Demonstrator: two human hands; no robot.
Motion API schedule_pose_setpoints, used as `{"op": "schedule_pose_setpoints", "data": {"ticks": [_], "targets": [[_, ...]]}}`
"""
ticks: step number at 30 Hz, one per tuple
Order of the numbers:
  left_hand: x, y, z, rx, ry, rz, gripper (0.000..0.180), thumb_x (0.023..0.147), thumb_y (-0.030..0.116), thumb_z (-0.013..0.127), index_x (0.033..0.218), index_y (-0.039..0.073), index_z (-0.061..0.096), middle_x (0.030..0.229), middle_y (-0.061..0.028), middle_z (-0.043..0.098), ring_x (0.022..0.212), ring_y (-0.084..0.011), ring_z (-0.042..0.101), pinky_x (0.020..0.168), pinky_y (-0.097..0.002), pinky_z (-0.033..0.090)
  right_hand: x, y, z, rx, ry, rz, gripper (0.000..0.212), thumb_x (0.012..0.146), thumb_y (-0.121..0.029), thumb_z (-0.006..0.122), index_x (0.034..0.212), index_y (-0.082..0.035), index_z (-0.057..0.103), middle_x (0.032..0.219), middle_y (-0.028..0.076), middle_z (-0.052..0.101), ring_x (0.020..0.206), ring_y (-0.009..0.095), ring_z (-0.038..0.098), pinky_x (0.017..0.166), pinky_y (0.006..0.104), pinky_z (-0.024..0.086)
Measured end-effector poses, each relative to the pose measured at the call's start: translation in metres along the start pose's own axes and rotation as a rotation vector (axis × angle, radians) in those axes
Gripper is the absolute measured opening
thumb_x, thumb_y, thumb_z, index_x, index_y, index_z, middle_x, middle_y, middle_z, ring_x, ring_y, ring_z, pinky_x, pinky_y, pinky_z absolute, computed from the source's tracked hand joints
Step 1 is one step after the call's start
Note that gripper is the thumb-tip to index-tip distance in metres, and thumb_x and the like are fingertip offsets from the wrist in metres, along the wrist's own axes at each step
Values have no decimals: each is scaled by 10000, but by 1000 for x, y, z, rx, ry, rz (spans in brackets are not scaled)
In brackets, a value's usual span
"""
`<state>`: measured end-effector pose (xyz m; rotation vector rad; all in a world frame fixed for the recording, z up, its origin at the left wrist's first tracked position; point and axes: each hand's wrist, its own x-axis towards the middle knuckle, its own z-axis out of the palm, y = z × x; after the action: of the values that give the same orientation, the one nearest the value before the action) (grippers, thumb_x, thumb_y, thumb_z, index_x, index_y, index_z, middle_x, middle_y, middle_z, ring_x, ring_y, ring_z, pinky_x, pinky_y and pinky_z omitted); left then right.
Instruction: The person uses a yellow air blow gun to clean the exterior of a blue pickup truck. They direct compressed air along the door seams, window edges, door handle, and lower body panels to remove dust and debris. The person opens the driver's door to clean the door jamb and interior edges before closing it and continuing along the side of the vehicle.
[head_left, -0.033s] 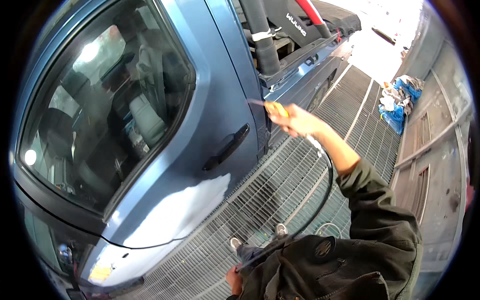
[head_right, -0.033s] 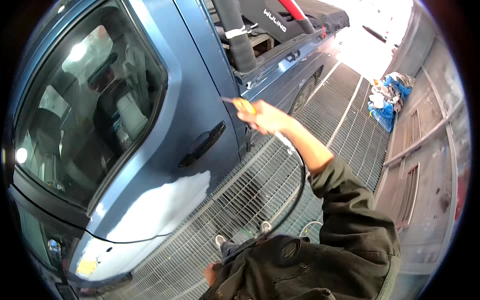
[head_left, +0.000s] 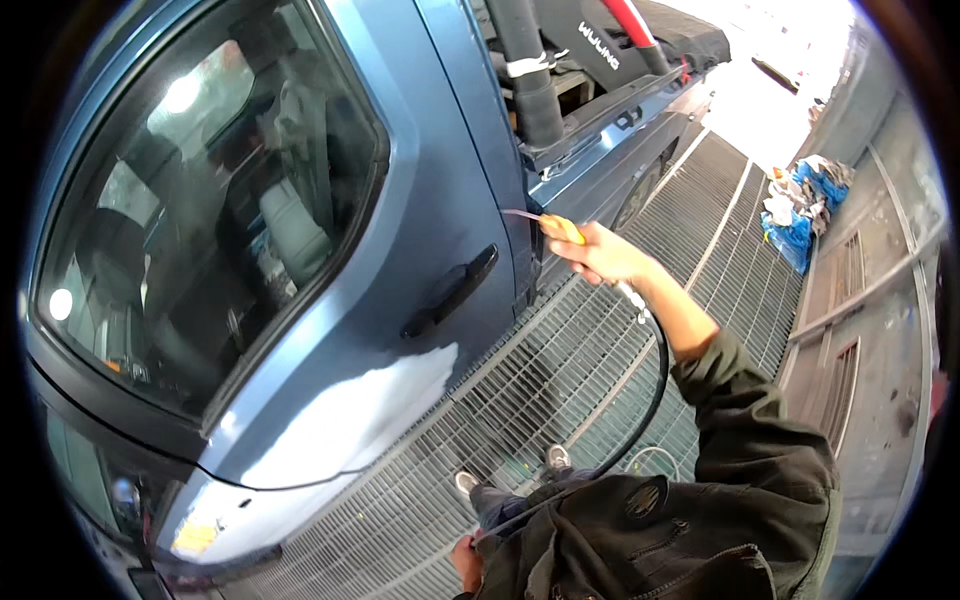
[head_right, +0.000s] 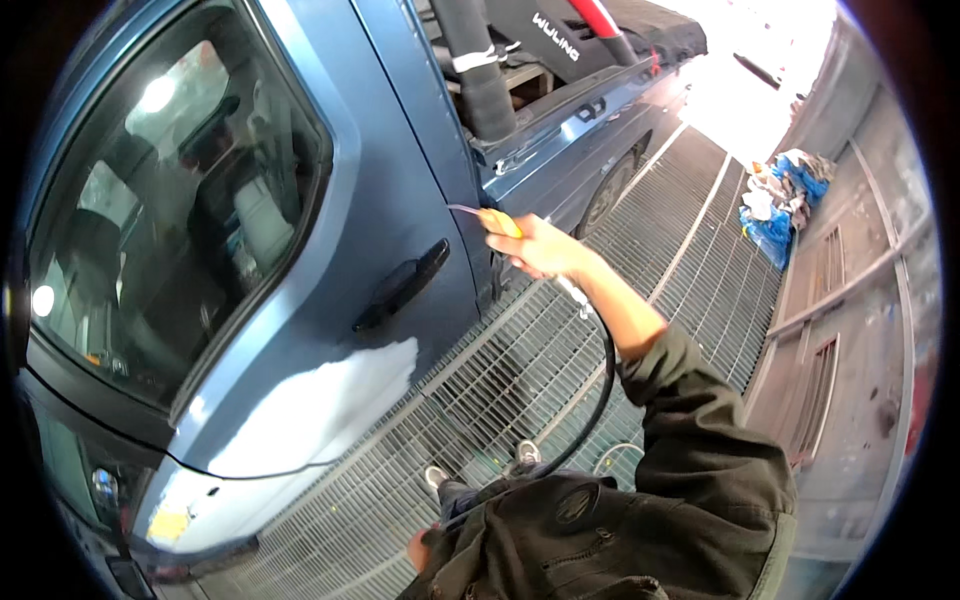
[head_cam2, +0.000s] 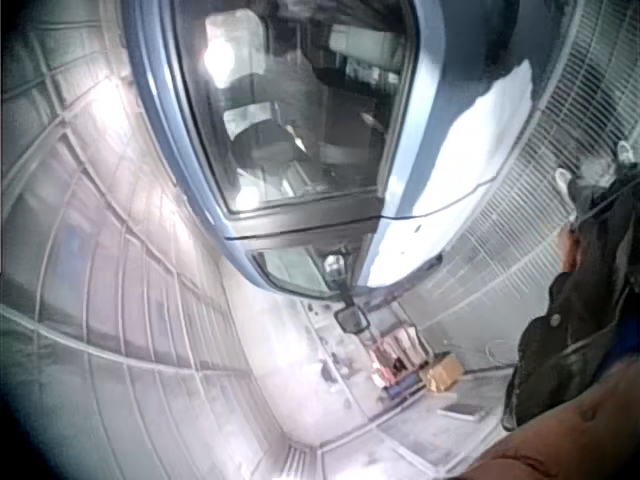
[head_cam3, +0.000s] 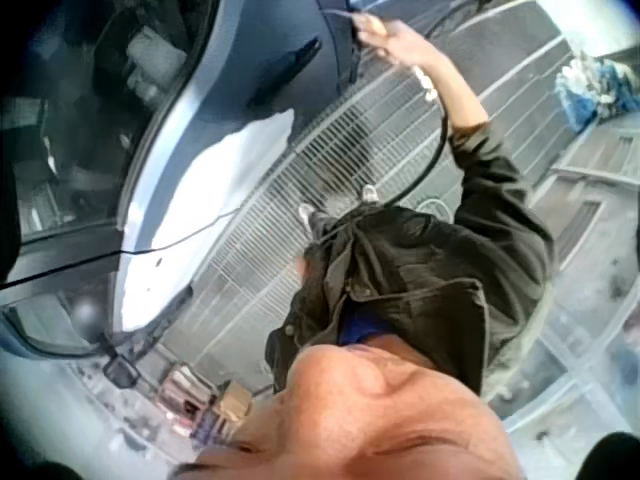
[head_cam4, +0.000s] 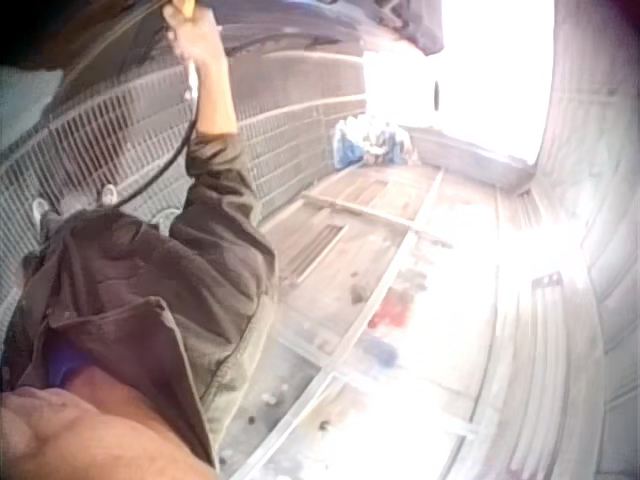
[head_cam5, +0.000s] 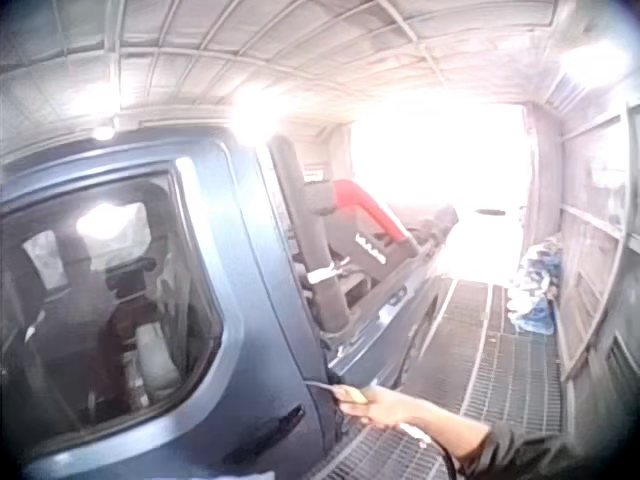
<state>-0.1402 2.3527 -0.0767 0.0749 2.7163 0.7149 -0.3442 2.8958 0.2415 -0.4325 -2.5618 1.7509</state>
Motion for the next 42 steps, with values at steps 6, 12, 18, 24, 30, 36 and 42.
{"op": "schedule_pose_setpoints", "data": {"ticks": [6, 12, 18, 24, 30, 36, 42], "targets": [[-80, 0, 22, -22, 50, -117, 493, 860, 441, 669, 625, 21, 560, 584, -210, 511, 590, -437, 522, 522, -465, 378, -13, 87, 33, 111, -292, 39, 277, 924, -324, 608, 864, -57, 650, 599, 16, 562, 540, 95, 541, 526, 282, 444], [-95, 13, 0, 105, 164, -139, 429, 845, 355, 693, 617, 28, 536, 605, -188, 536, 592, -417, 535, 525, -489, 380, -11, 81, 71, 23, -348, -107, 351, 911, -306, 626, 1008, 29, 597, 659, 120, 606, 639, 197, 621, 612, 342, 477], [-115, 7, -9, 70, 211, -141, 419, 822, 325, 720, 604, 31, 517, 604, -168, 543, 585, -395, 545, 530, -489, 391, -27, 78, 139, -181, -163, -292, 394, 915, -303, 612, 1074, 55, 575, 695, 217, 630, 652, 365, 651, 612, 433, 503], [-153, 3, 15, 162, 195, -116, 459, 791, 371, 744, 581, 36, 512, 550, -159, 516, 552, -392, 528, 520, -487, 378, -34, 99, 215, -443, -180, -442, 393, 878, -219, 616, 1178, 2, 493, 826, 225, 653, 714, 395, 647, 664, 469, 524], [-188, 6, 59, 31, 158, -244, 346, 739, 313, 754, 607, 66, 550, 607, -131, 546, 624, -379, 556, 546, -496, 395, -33, 185, 222, -607, 228, -309, 490, 816, -170, 659, 1252, -68, 461, 942, 183, 664, 816, 366, 663, 694, 444, 538], [-194, 10, 24, 27, 168, -117, 274, 699, 255, 773, 641, 89, 563, 652, -88, 575, 692, -325, 592, 658, -428, 429, 5, 246, 171, 446, 294, 40, 398, 953, -394, 578, 1100, -26, 620, 925, 78, 671, 850, 184, 672, 713, 304, 545], [-228, -13, 6, 121, 374, -183, 324, 711, 285, 784, 614, 104, 534, 639, -59, 568, 667, -281, 585, 666, -405, 419, 14, 235, 214, 935, 130, 214, 475, 906, -594, 539, 856, -122, 532, 645, -49, 454, 512, 52, 429, 486, 222, 416]]}}
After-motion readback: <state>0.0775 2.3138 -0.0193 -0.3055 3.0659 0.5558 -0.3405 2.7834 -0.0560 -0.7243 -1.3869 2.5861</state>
